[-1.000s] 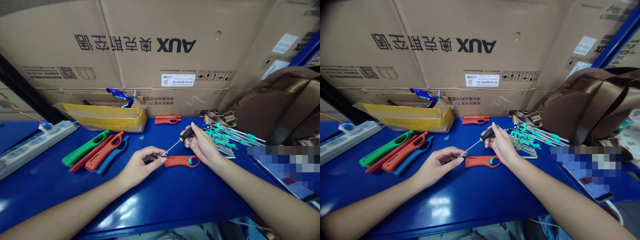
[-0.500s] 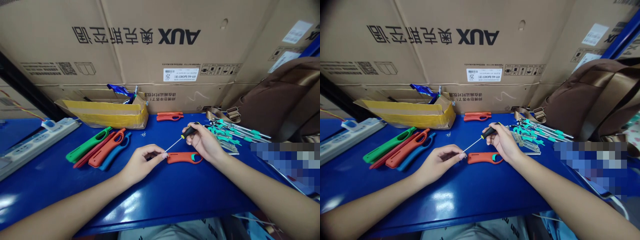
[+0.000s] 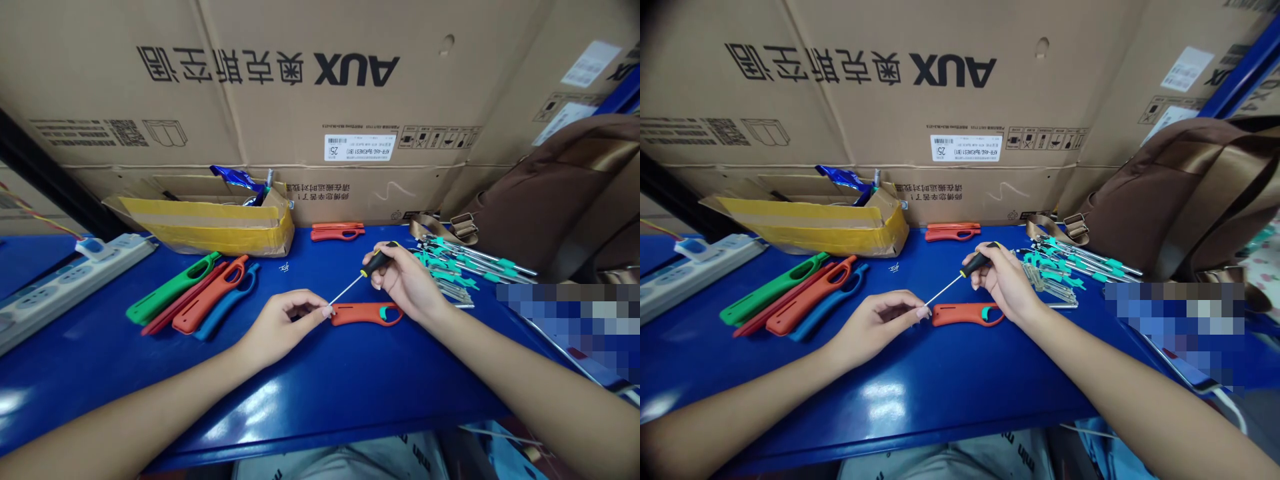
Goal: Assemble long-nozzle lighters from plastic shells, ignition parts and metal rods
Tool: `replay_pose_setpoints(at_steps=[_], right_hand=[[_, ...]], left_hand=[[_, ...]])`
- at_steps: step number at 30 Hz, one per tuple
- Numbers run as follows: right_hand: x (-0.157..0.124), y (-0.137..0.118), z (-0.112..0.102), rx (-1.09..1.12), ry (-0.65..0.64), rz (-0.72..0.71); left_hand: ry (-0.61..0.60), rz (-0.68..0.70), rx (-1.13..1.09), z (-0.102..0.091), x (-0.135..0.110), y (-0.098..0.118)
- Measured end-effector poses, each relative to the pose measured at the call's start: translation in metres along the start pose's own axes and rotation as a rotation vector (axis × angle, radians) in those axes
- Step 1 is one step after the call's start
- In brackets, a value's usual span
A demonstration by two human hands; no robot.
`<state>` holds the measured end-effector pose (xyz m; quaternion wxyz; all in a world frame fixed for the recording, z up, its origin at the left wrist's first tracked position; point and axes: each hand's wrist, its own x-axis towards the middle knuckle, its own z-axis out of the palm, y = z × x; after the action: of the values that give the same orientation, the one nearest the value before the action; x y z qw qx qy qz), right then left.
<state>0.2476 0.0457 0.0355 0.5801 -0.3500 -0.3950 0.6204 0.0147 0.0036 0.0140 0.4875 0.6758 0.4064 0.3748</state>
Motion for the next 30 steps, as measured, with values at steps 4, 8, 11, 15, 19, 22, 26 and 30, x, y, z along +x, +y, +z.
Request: replay_pose_setpoints(at_steps=[4, 8, 11, 15, 19, 22, 26, 30], right_hand=[[-0.003, -0.004, 0.003, -0.034, -0.039, -0.044], [-0.007, -0.008, 0.004, -0.074, -0.107, -0.109], [-0.011, -0.010, 0.005, -0.096, -0.180, -0.156], [-0.015, -0.012, 0.005, -0.132, -0.291, -0.187], [-0.018, -0.015, 0.007, -0.197, -0.308, -0.237], [-0.019, -0.021, 0.008, -0.278, -0.231, -0.342], [-0.019, -0.026, 0.013, -0.399, -0.153, -0.471], [-0.022, -0.022, 0.020, -0.448, -0.193, -0.504]], left_hand=[[-0.007, -0.009, 0.032, 0.000, -0.001, -0.001], [-0.016, -0.016, 0.054, 0.000, -0.002, -0.002], [-0.038, -0.008, 0.082, 0.001, -0.002, -0.001], [-0.066, 0.037, 0.133, 0.002, -0.003, 0.000], [-0.047, 0.134, 0.188, 0.003, -0.002, 0.001], [0.001, 0.256, 0.286, 0.004, -0.001, 0.001], [-0.025, 0.260, 0.428, 0.008, 0.000, -0.002], [-0.064, 0.264, 0.451, 0.010, 0.001, -0.005]])
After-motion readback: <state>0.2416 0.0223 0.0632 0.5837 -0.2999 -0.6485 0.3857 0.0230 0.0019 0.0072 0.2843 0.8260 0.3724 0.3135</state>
